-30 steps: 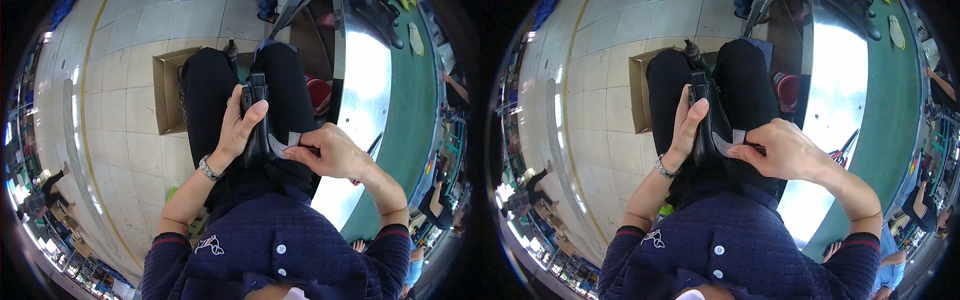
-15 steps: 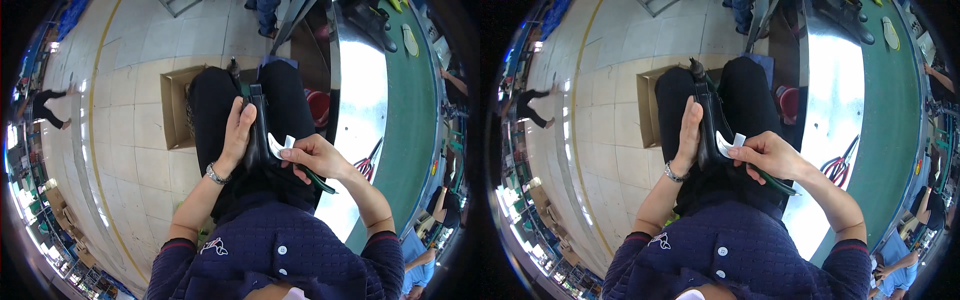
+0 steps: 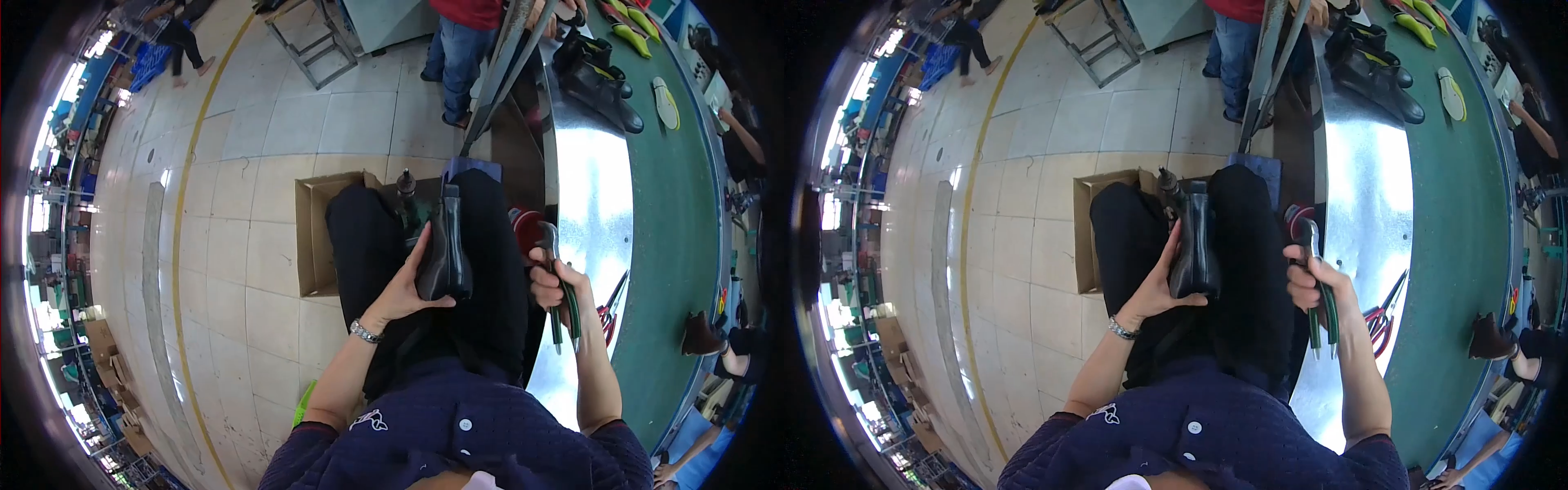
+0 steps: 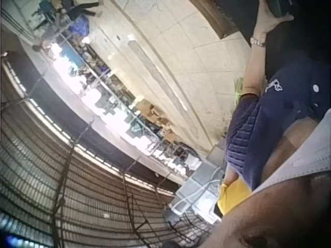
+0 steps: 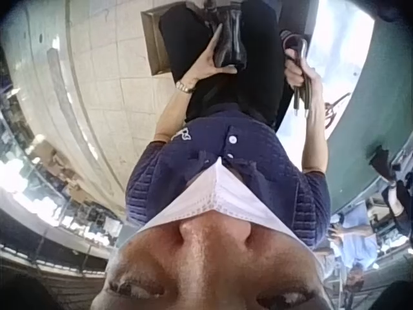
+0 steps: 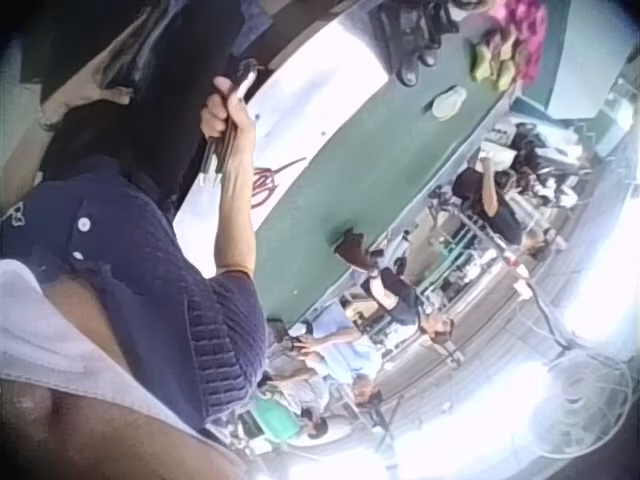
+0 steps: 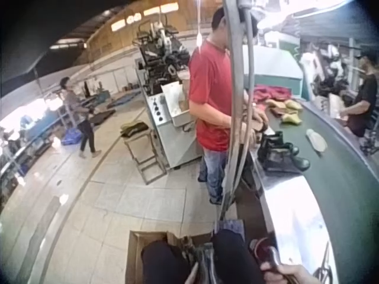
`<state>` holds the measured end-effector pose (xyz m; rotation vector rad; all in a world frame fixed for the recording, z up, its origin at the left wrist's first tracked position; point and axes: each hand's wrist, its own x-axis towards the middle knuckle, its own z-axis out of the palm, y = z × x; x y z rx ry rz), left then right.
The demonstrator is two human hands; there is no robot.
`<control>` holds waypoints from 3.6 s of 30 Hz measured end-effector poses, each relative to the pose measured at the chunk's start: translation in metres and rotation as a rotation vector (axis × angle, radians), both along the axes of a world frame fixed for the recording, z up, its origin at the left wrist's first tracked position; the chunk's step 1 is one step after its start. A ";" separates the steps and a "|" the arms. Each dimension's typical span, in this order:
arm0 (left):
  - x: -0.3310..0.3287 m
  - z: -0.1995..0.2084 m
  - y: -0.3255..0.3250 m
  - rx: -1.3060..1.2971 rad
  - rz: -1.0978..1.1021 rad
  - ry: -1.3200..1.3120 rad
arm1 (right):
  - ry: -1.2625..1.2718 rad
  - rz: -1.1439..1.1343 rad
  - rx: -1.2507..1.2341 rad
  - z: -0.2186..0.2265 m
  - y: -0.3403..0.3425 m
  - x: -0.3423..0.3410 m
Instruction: The recorder is lasting a black leather boot, using pliers and scissors to pull, trim, and secure the upper to the last and insole.
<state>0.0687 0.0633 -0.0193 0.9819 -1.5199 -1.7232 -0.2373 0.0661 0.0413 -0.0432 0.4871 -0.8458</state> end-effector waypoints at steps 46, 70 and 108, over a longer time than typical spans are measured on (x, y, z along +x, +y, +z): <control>-0.060 0.079 -0.214 -0.798 0.133 -0.726 | 1.144 0.298 -0.486 0.088 -0.098 0.032; -0.045 0.058 -0.139 -1.071 0.183 -0.810 | 1.808 0.872 -1.172 0.125 -0.155 0.054; -0.055 0.058 -0.136 -1.271 0.295 -1.013 | 1.843 0.230 -1.042 0.084 -0.150 0.084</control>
